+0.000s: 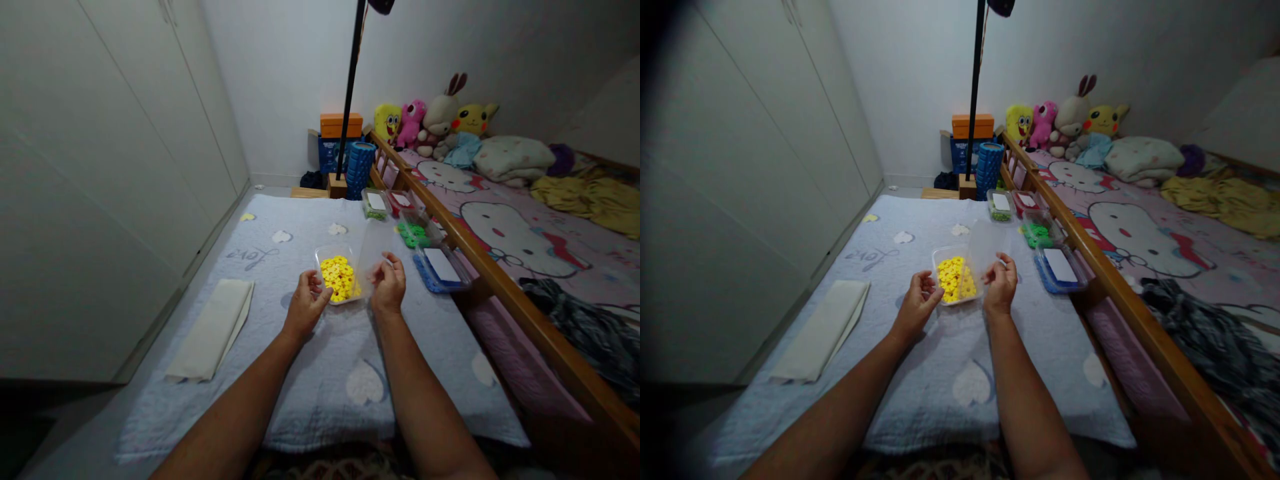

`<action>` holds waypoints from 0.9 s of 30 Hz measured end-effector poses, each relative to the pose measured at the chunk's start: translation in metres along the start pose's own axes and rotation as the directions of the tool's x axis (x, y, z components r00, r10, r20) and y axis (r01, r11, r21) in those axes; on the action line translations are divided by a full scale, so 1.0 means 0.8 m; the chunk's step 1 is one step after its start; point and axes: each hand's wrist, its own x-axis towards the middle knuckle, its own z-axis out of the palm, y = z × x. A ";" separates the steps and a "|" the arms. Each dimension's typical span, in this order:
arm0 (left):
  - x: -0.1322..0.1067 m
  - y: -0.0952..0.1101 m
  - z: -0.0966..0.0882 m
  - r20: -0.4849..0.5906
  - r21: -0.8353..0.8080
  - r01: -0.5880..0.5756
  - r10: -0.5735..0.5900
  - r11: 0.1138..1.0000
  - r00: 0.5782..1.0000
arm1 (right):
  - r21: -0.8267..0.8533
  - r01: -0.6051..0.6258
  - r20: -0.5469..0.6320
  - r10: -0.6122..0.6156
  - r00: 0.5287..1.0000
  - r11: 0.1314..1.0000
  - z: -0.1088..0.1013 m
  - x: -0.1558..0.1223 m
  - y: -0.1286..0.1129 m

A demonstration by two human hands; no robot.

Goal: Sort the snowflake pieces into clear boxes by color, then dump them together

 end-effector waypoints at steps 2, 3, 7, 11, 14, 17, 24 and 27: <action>0.000 0.004 -0.001 -0.007 0.009 0.030 -0.030 0.999 1.000 | 0.039 -0.087 -0.071 0.089 0.993 0.995 -0.005 0.011 0.008; 0.000 0.006 -0.001 0.015 0.015 0.043 -0.043 0.999 0.999 | 0.051 -0.130 -0.097 0.135 0.986 0.990 -0.009 0.016 0.012; 0.001 0.010 -0.003 0.128 -0.018 0.107 -0.103 0.994 0.986 | 0.050 -0.225 -0.136 0.230 0.964 0.973 -0.019 0.029 0.029; 0.001 0.012 -0.001 0.170 -0.119 0.157 -0.135 0.980 0.976 | 0.041 -0.273 -0.015 0.274 0.962 0.961 -0.019 0.027 0.039; 0.001 0.014 -0.003 0.122 -0.169 0.150 -0.130 0.974 0.984 | 0.041 -0.304 0.049 0.302 0.952 0.952 -0.014 0.020 0.040; 0.002 0.018 -0.011 0.027 -0.201 0.152 -0.150 0.968 0.988 | 0.053 -0.330 0.062 0.327 0.943 0.942 -0.012 0.016 0.040; 0.008 0.032 -0.042 -0.187 0.006 0.037 -0.035 0.999 0.982 | 0.056 -0.351 0.063 0.347 0.936 0.935 -0.012 0.015 0.036; 0.011 0.039 -0.053 -0.241 0.172 0.004 0.039 0.985 0.970 | 0.062 -0.360 0.056 0.357 0.932 0.931 -0.012 0.015 0.036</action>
